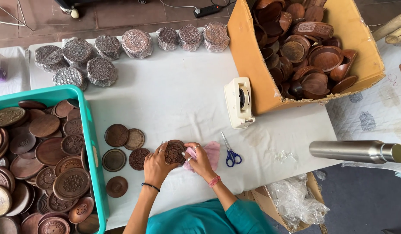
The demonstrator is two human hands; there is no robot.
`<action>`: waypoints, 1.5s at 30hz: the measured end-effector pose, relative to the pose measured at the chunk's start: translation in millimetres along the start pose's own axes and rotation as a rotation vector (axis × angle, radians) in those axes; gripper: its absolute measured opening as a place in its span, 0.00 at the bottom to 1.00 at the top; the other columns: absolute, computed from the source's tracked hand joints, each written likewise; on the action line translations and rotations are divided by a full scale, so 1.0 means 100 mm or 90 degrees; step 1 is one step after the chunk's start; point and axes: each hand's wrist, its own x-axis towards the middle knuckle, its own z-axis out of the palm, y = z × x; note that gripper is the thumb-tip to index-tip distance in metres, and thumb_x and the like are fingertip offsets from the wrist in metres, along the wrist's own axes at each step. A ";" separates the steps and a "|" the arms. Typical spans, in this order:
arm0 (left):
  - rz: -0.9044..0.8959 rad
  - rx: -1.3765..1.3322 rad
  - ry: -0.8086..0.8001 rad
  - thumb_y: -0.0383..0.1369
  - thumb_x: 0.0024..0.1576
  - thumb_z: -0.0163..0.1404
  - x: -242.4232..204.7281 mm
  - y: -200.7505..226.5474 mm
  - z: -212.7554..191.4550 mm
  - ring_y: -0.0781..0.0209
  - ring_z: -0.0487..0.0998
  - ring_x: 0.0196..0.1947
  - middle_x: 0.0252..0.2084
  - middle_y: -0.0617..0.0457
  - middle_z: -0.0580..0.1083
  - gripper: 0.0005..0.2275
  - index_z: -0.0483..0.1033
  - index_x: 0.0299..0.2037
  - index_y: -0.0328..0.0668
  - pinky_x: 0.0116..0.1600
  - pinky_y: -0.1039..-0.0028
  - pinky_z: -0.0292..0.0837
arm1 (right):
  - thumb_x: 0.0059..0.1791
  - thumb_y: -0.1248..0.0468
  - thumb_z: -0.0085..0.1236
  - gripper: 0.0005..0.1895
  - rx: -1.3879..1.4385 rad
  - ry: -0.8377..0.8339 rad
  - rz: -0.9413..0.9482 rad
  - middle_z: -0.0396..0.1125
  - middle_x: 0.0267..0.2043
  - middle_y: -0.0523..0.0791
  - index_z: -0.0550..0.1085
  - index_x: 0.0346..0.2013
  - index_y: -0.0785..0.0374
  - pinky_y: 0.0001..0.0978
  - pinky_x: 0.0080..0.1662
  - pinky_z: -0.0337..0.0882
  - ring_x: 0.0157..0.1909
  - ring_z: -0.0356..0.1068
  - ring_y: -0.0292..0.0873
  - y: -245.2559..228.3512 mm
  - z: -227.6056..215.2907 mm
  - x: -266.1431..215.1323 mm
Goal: Cleaning and sorting wooden coasters using a cloth in a workshop setting.
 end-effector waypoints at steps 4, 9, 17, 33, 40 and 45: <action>-0.054 -0.028 -0.003 0.46 0.34 0.71 -0.05 0.12 -0.07 0.42 0.78 0.49 0.61 0.50 0.73 0.44 0.67 0.64 0.44 0.55 0.58 0.71 | 0.50 0.67 0.58 0.12 0.102 0.040 0.017 0.74 0.41 0.43 0.75 0.49 0.64 0.29 0.45 0.78 0.41 0.76 0.37 0.05 -0.15 0.01; -0.063 -0.049 -0.017 0.48 0.39 0.69 -0.14 0.11 -0.08 0.41 0.74 0.54 0.64 0.51 0.70 0.44 0.63 0.67 0.45 0.58 0.57 0.68 | 0.50 0.68 0.60 0.06 -0.007 0.271 -0.098 0.74 0.35 0.42 0.78 0.40 0.68 0.27 0.41 0.74 0.37 0.73 0.34 -0.20 -1.18 -0.06; 0.084 -0.122 0.060 0.47 0.39 0.66 -0.08 -0.50 0.82 0.33 0.68 0.59 0.64 0.34 0.64 0.47 0.54 0.68 0.36 0.61 0.47 0.60 | 0.54 0.69 0.59 0.05 -0.171 0.665 -0.087 0.72 0.32 0.41 0.76 0.35 0.68 0.25 0.37 0.69 0.33 0.69 0.32 -0.75 -3.44 0.23; 0.128 -0.058 0.200 0.40 0.51 0.54 0.01 -2.02 2.55 0.46 0.79 0.53 0.58 0.40 0.73 0.29 0.66 0.63 0.37 0.58 0.57 0.77 | 0.51 0.47 0.63 0.25 -0.301 0.236 0.153 0.75 0.43 0.51 0.78 0.47 0.66 0.38 0.49 0.72 0.44 0.75 0.46 -0.07 -3.98 2.65; 0.175 -0.050 0.218 0.32 0.61 0.46 -0.13 -2.14 2.56 0.49 0.81 0.55 0.60 0.41 0.74 0.21 0.66 0.65 0.36 0.57 0.64 0.80 | 0.44 0.51 0.71 0.31 -0.301 0.277 0.206 0.74 0.49 0.53 0.74 0.53 0.68 0.38 0.53 0.73 0.50 0.75 0.47 -0.37 -3.71 2.72; 0.184 -0.054 0.222 0.31 0.62 0.45 -0.39 -2.35 2.51 0.49 0.81 0.55 0.61 0.41 0.74 0.20 0.66 0.66 0.36 0.56 0.65 0.80 | 0.43 0.59 0.70 0.26 -0.226 0.305 0.166 0.74 0.47 0.53 0.76 0.51 0.68 0.37 0.50 0.74 0.47 0.76 0.46 -0.13 -3.76 2.68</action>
